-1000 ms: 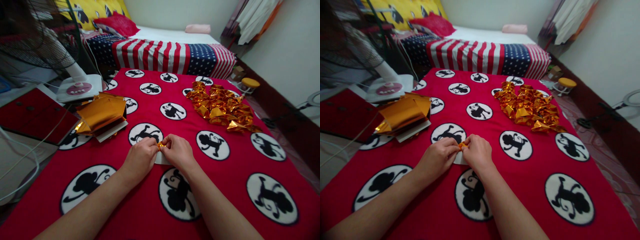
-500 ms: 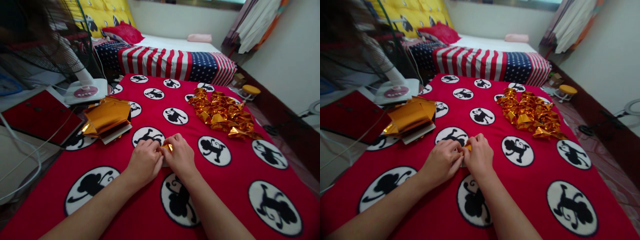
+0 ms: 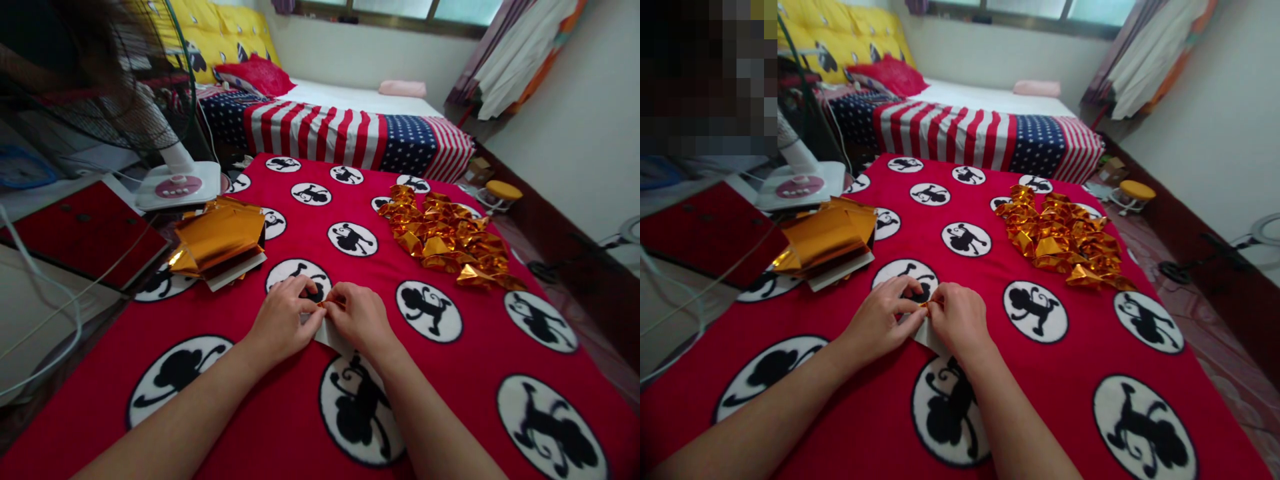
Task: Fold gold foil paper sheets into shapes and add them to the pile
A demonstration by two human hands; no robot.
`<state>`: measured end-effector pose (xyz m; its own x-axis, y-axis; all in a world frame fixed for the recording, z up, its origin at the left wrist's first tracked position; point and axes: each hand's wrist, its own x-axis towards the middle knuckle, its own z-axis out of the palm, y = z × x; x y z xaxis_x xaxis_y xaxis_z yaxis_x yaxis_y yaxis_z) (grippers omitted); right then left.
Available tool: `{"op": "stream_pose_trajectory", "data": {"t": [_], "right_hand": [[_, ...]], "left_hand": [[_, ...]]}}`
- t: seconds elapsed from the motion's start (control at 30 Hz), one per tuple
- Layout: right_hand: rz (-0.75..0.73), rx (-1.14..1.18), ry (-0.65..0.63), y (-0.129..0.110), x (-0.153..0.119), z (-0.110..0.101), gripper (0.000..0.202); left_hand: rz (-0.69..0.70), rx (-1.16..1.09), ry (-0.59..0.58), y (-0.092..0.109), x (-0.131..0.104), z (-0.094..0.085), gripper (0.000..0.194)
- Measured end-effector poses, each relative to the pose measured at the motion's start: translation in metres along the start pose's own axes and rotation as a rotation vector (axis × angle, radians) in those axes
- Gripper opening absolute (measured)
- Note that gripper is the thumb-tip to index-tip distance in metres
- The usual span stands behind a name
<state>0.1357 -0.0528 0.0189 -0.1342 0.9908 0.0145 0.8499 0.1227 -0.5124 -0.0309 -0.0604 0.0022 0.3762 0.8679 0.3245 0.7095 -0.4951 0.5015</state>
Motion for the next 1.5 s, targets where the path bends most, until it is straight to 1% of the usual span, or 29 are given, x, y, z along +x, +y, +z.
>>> {"op": "stream_pose_trajectory", "data": {"t": [0.07, 0.1, 0.17, 0.23, 0.3, 0.4, 0.5, 0.57, 0.6, 0.7, 0.73, 0.8, 0.9, 1.0, 1.07, 1.13, 1.27, 1.37, 1.5], "right_hand": [[0.037, 0.137, 0.025, 0.002, 0.000, 0.002, 0.008], [0.060, 0.251, 0.034, 0.004, 0.000, 0.003, 0.009], [0.114, 0.553, 0.064, 0.006, 0.001, 0.006, 0.014], [0.163, 0.843, 0.127, 0.005, 0.001, 0.010, 0.020], [0.194, 1.034, 0.204, 0.002, -0.001, 0.014, 0.023], [0.218, 1.182, 0.272, -0.005, -0.005, 0.021, 0.022], [0.240, 1.272, 0.299, -0.012, -0.010, 0.027, 0.021], [0.249, 1.301, 0.316, -0.015, -0.012, 0.029, 0.021], [0.249, 1.308, 0.323, -0.016, -0.012, 0.030, 0.021], [0.244, 1.316, 0.337, -0.018, -0.013, 0.030, 0.021], [0.240, 1.317, 0.339, -0.018, -0.014, 0.031, 0.021], [0.237, 1.307, 0.325, -0.018, -0.015, 0.031, 0.021], [0.224, 1.270, 0.233, -0.017, -0.015, 0.029, 0.019], [0.173, 1.241, 0.111, -0.015, -0.014, 0.026, 0.020], [0.142, 1.224, 0.066, -0.012, -0.011, 0.024, 0.024], [0.134, 1.209, 0.048, -0.008, -0.008, 0.023, 0.026], [0.137, 1.197, 0.019, -0.005, -0.004, 0.019, 0.022], [0.131, 1.197, 0.000, -0.004, -0.003, 0.016, 0.021], [0.146, 1.190, -0.025, -0.004, -0.002, 0.013, 0.022]], "left_hand": [[-0.018, -0.095, 0.043, -0.002, 0.001, 0.002, 0.019], [-0.033, -0.161, 0.076, -0.003, 0.003, 0.002, 0.019], [-0.089, -0.307, 0.150, -0.004, 0.005, 0.003, 0.018], [-0.180, -0.441, 0.195, -0.004, 0.007, 0.003, 0.017], [-0.313, -0.585, 0.204, -0.002, 0.009, 0.004, 0.019], [-0.501, -0.884, 0.256, 0.001, 0.010, 0.006, 0.031], [-0.601, -1.132, 0.318, 0.004, 0.011, 0.006, 0.056], [-0.642, -1.219, 0.297, 0.007, 0.011, 0.004, 0.063], [-0.655, -1.241, 0.270, 0.008, 0.011, 0.003, 0.061], [-0.690, -1.239, 0.186, 0.012, 0.011, -0.001, 0.039], [-0.705, -1.225, 0.175, 0.013, 0.011, -0.001, 0.035], [-0.734, -1.192, 0.181, 0.013, 0.012, -0.001, 0.032], [-0.736, -1.129, 0.211, 0.010, 0.012, 0.000, 0.028], [-0.682, -1.009, 0.213, 0.004, 0.012, 0.000, 0.025], [-0.633, -0.912, 0.173, 0.001, 0.012, -0.001, 0.024], [-0.590, -0.843, 0.110, 0.000, 0.011, -0.002, 0.023], [-0.521, -0.743, -0.001, 0.002, 0.010, -0.005, 0.026], [-0.482, -0.668, -0.040, 0.003, 0.009, -0.007, 0.027], [-0.428, -0.608, -0.061, 0.002, 0.009, -0.009, 0.028]]}}
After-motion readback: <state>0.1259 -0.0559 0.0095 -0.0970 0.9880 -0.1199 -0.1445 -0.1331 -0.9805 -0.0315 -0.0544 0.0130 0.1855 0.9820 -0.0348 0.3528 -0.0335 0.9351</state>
